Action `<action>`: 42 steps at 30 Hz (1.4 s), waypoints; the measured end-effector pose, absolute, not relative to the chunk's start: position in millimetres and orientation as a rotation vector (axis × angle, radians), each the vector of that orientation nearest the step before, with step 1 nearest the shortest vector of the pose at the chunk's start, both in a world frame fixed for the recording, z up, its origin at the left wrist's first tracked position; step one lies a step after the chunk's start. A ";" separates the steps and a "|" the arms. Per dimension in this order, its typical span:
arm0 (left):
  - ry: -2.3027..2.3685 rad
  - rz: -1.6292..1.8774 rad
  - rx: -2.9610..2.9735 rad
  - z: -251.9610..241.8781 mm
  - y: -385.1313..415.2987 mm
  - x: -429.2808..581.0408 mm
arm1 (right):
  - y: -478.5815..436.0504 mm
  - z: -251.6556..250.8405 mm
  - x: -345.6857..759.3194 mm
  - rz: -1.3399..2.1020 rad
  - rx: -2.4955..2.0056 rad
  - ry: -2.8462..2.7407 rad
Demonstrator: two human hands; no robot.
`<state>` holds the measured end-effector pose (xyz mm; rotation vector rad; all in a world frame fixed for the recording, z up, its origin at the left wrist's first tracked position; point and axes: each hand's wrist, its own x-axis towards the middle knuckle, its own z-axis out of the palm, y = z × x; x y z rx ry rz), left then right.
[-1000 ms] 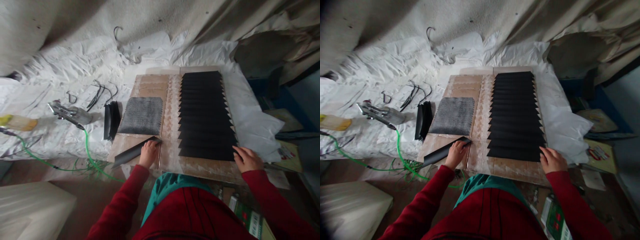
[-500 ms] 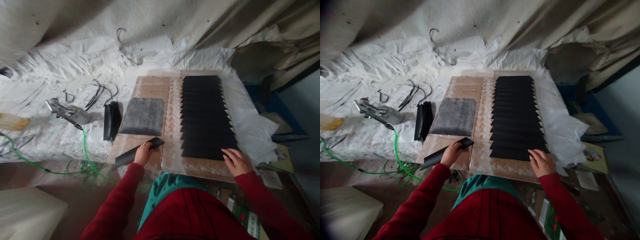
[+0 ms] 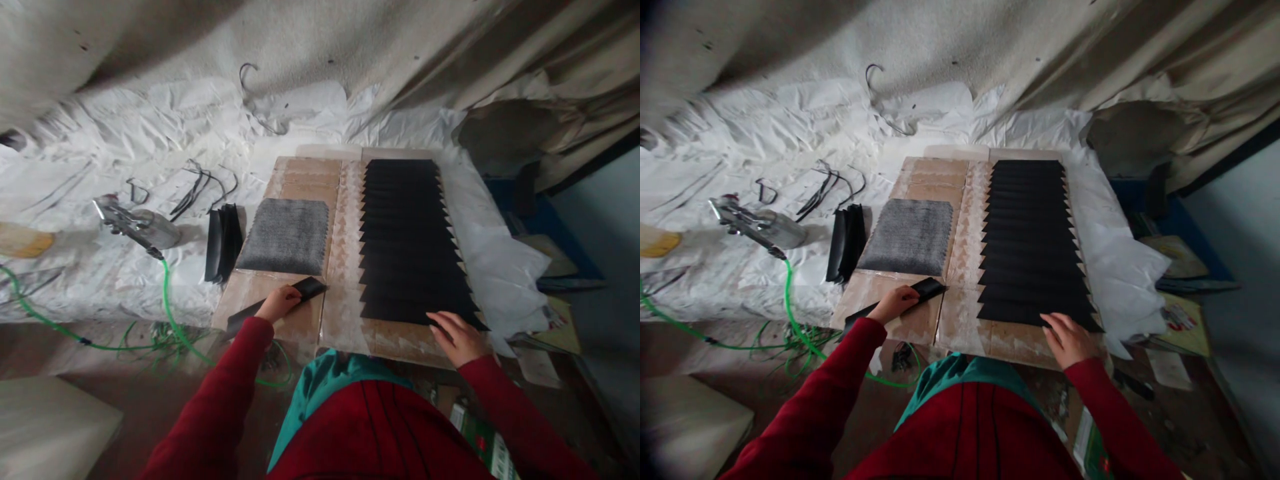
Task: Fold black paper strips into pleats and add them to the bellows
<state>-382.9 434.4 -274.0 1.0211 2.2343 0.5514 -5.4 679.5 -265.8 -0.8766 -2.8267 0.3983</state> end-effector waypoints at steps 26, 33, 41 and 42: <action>1.750 0.335 1.368 -244.0 468.9 -259.5 | 633.6 -255.1 -19.7 1.682 -1.201 -2.372; 1.599 0.618 0.969 -253.8 500.8 -248.7 | 686.0 -257.9 51.4 1.261 -1.653 -2.107; 1.758 0.834 0.855 -264.7 548.3 -226.9 | 726.7 -266.1 75.8 0.915 -1.807 -2.098; 1.791 0.826 0.860 -265.6 551.5 -225.4 | 729.5 -268.6 76.6 0.874 -1.820 -2.125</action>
